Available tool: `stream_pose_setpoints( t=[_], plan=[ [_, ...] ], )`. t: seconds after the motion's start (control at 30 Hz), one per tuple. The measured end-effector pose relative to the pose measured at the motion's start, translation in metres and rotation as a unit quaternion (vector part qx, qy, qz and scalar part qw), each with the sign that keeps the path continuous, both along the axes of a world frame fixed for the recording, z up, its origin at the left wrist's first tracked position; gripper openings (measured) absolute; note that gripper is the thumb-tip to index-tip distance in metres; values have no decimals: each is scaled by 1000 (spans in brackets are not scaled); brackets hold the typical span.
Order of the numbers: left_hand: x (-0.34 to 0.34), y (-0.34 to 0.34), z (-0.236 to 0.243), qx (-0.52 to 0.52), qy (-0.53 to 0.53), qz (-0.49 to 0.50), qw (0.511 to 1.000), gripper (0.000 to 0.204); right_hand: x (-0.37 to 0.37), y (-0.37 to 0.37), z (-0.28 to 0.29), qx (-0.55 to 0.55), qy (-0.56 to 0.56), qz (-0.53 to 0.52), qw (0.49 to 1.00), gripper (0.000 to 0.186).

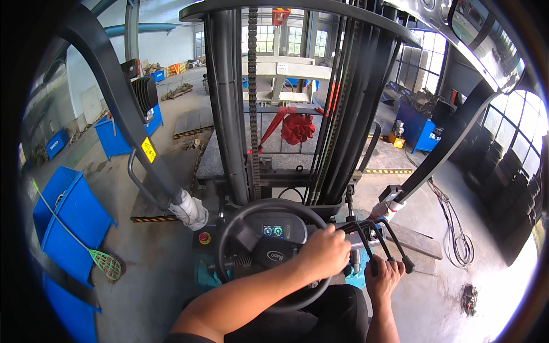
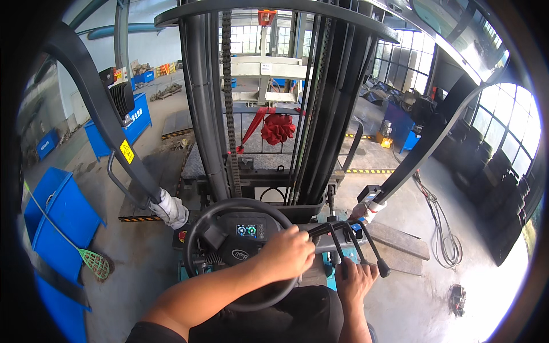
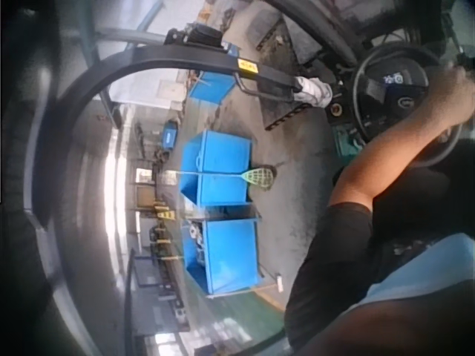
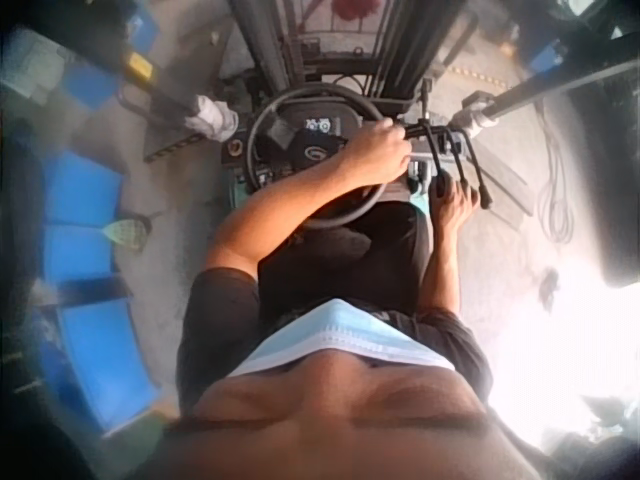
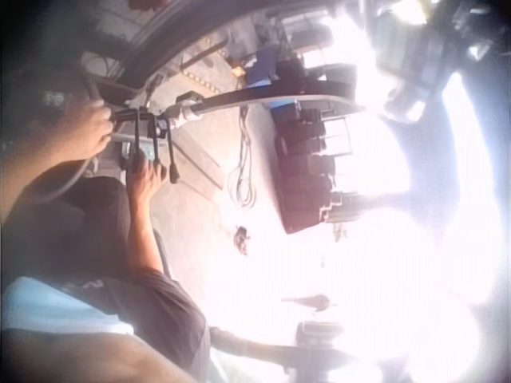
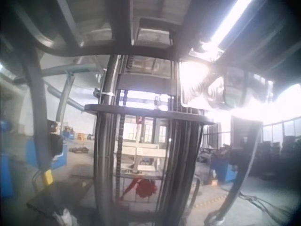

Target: The person sits in a forklift and operates the steering wheel and control levers. They maneuver the forklift within a warehouse, then drive it out of the building into an outdoor area.

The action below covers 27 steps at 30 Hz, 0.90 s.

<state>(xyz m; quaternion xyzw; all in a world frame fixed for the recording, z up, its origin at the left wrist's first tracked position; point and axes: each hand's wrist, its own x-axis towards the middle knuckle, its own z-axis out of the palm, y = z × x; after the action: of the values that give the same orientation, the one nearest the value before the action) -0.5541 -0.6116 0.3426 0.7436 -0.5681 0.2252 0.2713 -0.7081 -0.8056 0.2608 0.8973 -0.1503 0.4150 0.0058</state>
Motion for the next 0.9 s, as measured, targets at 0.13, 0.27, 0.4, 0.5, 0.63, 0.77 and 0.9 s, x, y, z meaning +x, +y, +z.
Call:
stream_pose_setpoints(
  t=[0.13, 0.27, 0.4, 0.5, 0.63, 0.77, 0.9],
  plan=[
    [-34, 22, -6, 68, 16, -46, 996, 21, 1, 1, 2, -9, -5, 3, 1000, 25],
    [-59, 54, -9, 39, 44, -65, 996, 23, 0, 1, 3, -13, -2, 3, 1000, 26],
    [-73, 83, -10, 39, 71, -61, 995, 23, 0, 0, 2, -10, -3, 8, 1000, 28],
    [-82, 103, -11, 33, 82, -28, 996, 26, 0, 0, 3, -9, -2, 9, 1000, 28],
    [-88, 132, -12, -14, 58, 35, 998, 28, -2, 1, 4, 15, 10, 5, 1000, 28],
    [-83, 160, -13, -25, 56, 86, 994, 28, -2, 1, 4, 20, 8, 8, 1000, 28],
    [-77, 173, -13, -32, 57, 105, 992, 27, 0, 2, 4, -12, 2, 3, 1000, 29]
  ],
)
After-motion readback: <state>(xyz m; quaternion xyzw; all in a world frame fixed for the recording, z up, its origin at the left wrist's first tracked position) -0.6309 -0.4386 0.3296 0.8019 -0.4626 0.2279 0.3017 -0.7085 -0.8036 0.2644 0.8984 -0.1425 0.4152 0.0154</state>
